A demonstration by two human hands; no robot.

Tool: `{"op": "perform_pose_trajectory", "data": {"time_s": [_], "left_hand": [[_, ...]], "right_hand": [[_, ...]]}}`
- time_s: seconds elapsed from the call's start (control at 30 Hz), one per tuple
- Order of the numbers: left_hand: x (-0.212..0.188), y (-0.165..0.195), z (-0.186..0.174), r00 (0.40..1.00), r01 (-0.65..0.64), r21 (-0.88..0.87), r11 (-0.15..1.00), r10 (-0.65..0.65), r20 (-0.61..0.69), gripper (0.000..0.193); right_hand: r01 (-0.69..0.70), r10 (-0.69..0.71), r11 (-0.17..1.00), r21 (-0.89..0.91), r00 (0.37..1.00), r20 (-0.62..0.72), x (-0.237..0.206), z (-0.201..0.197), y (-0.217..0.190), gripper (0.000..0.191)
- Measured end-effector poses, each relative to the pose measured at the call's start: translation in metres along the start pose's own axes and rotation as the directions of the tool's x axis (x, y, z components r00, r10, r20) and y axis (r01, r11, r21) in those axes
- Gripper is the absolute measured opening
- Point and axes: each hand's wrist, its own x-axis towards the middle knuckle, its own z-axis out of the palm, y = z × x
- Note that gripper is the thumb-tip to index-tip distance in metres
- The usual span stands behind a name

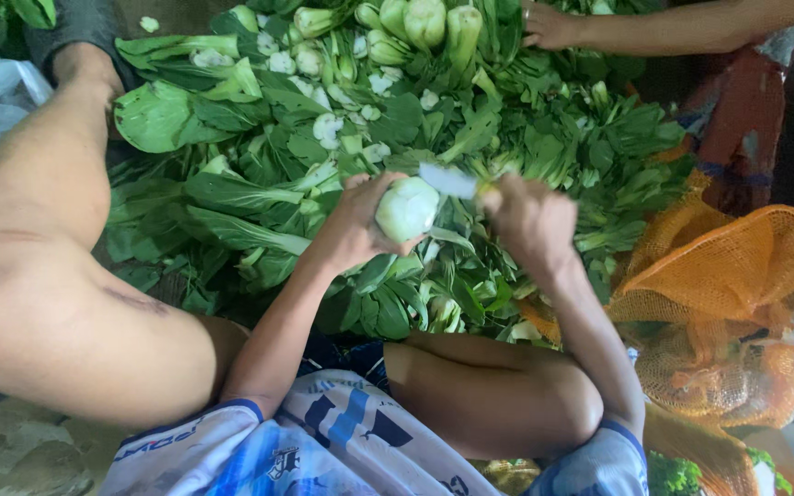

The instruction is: The person sits on the floor among large piles of leafy green vegetables, picks up individual bok choy heads, and uses a small knife to trim the root ends. Trimmed heads are tossed onto a pile while outer leaves and cut roots accumulate nearby, and the person repeats this cycle continuously.

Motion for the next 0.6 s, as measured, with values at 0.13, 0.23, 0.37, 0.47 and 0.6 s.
{"op": "perform_pose_trajectory", "data": {"time_s": [0.13, 0.23, 0.37, 0.47, 0.6], "left_hand": [[0.001, 0.007, -0.005, 1.000, 0.014, -0.040, 0.999, -0.013, 0.012, 0.100], [0.002, 0.011, -0.001, 0.999, -0.054, -0.185, 0.981, 0.052, -0.017, 0.119], [0.002, -0.001, 0.021, 0.993, 0.115, -0.636, 0.763, -0.091, 0.071, 0.119], [0.004, -0.021, 0.041, 0.955, 0.150, -0.849, 0.507, -0.296, -0.009, 0.105], [0.018, -0.049, 0.040, 0.692, 0.281, -0.912, 0.300, -0.721, -0.024, 0.084]], "right_hand": [[-0.306, 0.297, 0.923, 0.235, 0.952, 0.075, -0.013, 0.013, 0.032, 0.053], [-0.304, 0.252, 0.596, 0.743, 0.950, 0.187, -0.028, 0.031, 0.032, 0.055], [-0.403, 0.165, 0.292, 0.868, 0.915, 0.369, -0.039, 0.045, 0.017, 0.055], [-0.282, 0.072, 0.275, 0.919, 0.959, 0.273, -0.031, 0.044, 0.011, 0.056], [-0.617, 0.449, 0.653, 0.439, 0.782, 0.432, -0.013, 0.043, 0.015, 0.046]]}}
